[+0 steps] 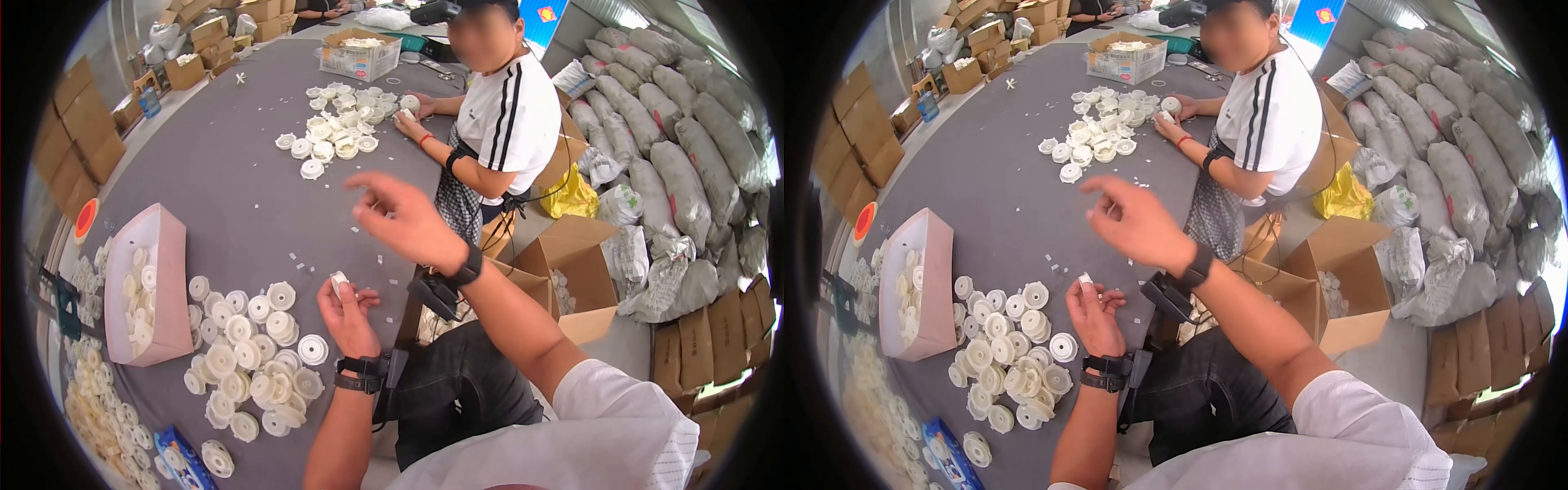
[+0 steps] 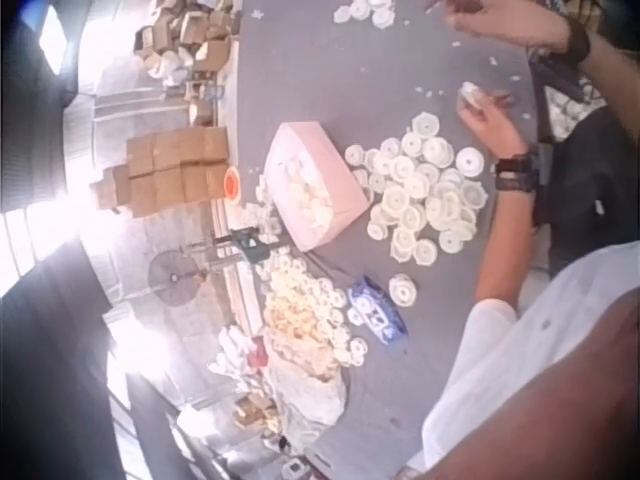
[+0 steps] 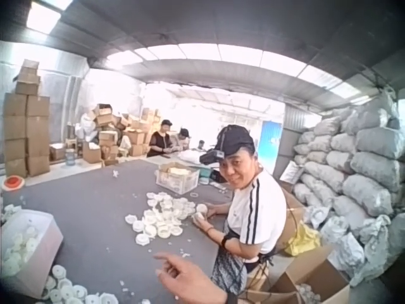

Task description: Assemble and inspect white plastic components at a factory workstation.

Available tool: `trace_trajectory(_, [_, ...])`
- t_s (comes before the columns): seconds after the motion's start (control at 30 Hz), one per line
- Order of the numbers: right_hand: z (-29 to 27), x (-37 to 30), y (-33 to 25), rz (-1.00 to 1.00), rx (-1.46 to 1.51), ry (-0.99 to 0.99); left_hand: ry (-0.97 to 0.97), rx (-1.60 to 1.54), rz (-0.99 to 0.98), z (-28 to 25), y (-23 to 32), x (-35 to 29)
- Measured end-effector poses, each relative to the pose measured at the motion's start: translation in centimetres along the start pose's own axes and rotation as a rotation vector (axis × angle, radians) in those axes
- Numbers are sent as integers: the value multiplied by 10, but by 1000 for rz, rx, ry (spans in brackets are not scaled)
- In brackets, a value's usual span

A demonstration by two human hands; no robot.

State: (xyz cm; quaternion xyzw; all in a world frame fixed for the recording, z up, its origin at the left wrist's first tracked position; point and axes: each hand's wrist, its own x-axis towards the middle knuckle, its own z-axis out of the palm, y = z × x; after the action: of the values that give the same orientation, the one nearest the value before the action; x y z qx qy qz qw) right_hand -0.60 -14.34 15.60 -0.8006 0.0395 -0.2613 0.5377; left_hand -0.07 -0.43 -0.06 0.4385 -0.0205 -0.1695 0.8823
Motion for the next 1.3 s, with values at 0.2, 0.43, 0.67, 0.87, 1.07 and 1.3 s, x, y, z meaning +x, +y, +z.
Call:
trace_trajectory(0.2, [21,-29,56,144,-231,-255,-28,25,14,3,-2,2])
trace_trajectory(0.43, [38,-38,54,203,-224,-321,-32,41,39,0,-1,2])
trace_trajectory(0.67, [47,-40,60,133,-309,-309,-16,-1,87,-4,-14,5])
trace_trajectory(0.87, [53,-44,58,176,-326,-256,-19,38,136,-8,-16,9])
trace_trajectory(1.07, [54,-47,65,142,-416,-215,-3,119,153,-1,-9,7])
trace_trajectory(1.3, [59,-60,61,226,-453,-196,-3,119,109,-3,-9,2])
